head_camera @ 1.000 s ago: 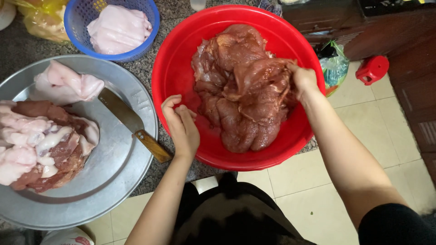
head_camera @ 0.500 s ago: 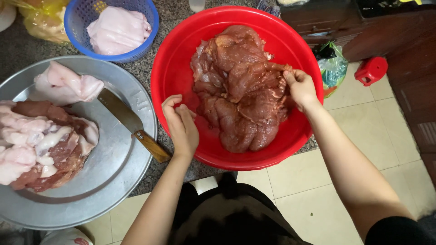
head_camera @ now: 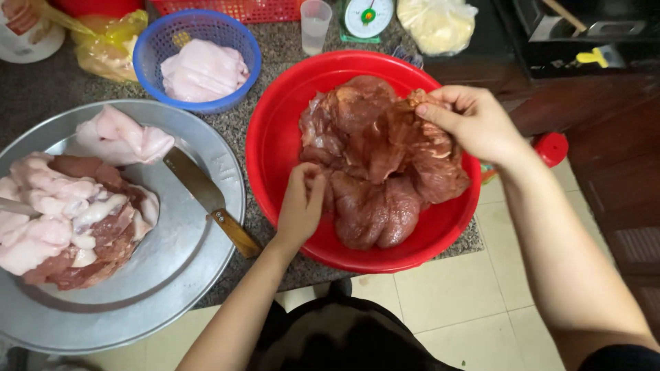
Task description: Stacking thin slices of raw meat and pork fat onto a vertical roasting spit.
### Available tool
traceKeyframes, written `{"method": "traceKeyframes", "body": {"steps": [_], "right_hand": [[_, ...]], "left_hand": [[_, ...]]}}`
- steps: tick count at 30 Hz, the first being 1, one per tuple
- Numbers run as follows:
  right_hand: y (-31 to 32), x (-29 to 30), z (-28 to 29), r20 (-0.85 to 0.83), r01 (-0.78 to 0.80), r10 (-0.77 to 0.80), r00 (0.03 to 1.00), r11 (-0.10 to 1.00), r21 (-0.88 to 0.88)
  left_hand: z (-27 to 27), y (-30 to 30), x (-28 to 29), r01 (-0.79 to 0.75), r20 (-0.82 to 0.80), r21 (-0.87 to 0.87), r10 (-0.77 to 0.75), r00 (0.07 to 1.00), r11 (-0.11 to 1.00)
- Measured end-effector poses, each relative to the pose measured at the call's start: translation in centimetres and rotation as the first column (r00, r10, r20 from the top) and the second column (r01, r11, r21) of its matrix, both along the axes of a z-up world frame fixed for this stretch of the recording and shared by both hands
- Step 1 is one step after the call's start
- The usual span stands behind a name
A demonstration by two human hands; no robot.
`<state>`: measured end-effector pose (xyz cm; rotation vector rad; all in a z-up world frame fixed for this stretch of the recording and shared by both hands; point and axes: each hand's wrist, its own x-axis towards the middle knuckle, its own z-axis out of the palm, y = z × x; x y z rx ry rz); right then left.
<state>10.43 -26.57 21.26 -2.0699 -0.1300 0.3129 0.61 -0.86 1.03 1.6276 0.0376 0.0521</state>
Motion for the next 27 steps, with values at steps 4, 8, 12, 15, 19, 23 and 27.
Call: {"method": "traceKeyframes", "body": {"steps": [4,8,12,15,19,23,27], "right_hand": [[0.0,-0.6,3.8,-0.096,-0.020,0.015,0.995,0.998,-0.056],[-0.8,-1.1,3.0,-0.049,-0.245,0.244,0.968,0.969,-0.006],[-0.4,-2.3,2.6,-0.174,-0.242,0.218,0.960,0.961,-0.132],[-1.0,-2.7,1.5,-0.230,-0.210,0.178,0.957,0.970,-0.121],[-1.9,-3.2,0.9,-0.241,-0.179,0.154,0.958,0.980,-0.086],[-2.6,-3.1,0.1,-0.194,-0.185,0.176,0.965,0.982,-0.027],[-3.6,-2.3,-1.2,-0.158,-0.180,0.179,0.971,0.984,0.011]], "left_hand": [[1.1,-0.3,2.3,-0.122,0.558,0.318,-0.082,0.826,0.940],[3.9,-0.9,5.4,0.323,0.224,0.147,-0.349,0.910,0.935],[5.2,-0.8,7.8,0.669,-0.095,-0.237,-0.702,0.705,0.704],[2.6,-0.9,8.9,0.774,-0.133,0.049,-0.763,0.632,0.632],[3.2,-1.3,8.5,0.757,-0.067,-0.009,-0.756,0.651,0.653],[3.5,-2.2,7.9,0.719,0.027,0.026,-0.720,0.694,0.694],[2.8,-3.4,8.2,0.664,0.073,-0.133,-0.661,0.747,0.736]]}}
